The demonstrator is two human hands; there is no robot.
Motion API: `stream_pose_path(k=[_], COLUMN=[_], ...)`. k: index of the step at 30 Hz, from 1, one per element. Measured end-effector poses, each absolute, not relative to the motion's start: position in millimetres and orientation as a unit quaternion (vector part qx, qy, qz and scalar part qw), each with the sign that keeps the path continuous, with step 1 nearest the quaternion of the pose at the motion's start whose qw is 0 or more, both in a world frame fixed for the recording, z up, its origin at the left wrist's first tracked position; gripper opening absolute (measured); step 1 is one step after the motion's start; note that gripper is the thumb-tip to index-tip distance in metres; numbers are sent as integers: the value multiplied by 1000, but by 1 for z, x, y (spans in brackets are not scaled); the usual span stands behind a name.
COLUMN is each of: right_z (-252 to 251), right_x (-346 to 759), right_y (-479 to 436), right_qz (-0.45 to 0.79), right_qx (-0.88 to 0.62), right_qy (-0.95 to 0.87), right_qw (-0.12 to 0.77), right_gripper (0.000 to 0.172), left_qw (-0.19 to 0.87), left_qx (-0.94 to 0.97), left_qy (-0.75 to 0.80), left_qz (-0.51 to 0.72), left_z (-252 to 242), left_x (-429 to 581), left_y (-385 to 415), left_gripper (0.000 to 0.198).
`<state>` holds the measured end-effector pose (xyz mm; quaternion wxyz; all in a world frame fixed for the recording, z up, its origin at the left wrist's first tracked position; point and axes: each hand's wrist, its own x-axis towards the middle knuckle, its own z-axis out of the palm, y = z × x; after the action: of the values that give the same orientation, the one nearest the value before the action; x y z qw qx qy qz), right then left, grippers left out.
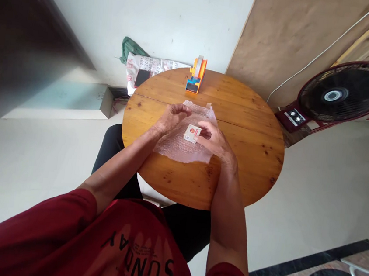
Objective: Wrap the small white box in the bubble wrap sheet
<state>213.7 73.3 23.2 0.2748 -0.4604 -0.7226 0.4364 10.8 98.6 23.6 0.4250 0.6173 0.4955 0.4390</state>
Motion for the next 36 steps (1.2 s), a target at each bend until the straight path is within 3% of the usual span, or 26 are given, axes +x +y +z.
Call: stream_pose_path(k=[4, 6, 11, 14, 22, 31, 36], right_z=[19, 17, 18, 19, 17, 25, 28], right_x=[217, 218, 218, 215, 214, 219, 222], right_y=[77, 78, 76, 74, 76, 73, 75], right_qz=[434, 419, 409, 406, 409, 358, 425], right_qx=[-456, -467, -449, -451, -455, -480, -497], right_qy=[-725, -728, -744, -745, -744, -755, -702], right_qw=[279, 278, 280, 278, 271, 267, 284], right_gripper=[47, 44, 36, 36, 42, 34, 42], left_qw=[391, 252, 77, 43, 24, 72, 159], left_qx=[725, 865, 908, 902, 896, 859, 804], left_qy=[439, 380, 392, 409, 407, 428, 487], left_qz=[359, 211, 126, 130, 177, 271, 302], left_z=[63, 72, 43, 19, 7, 29, 30], left_x=[-7, -17, -34, -35, -24, -9, 3], left_y=[63, 37, -14, -22, -10, 32, 62], left_gripper=[14, 21, 56, 48, 15, 14, 10])
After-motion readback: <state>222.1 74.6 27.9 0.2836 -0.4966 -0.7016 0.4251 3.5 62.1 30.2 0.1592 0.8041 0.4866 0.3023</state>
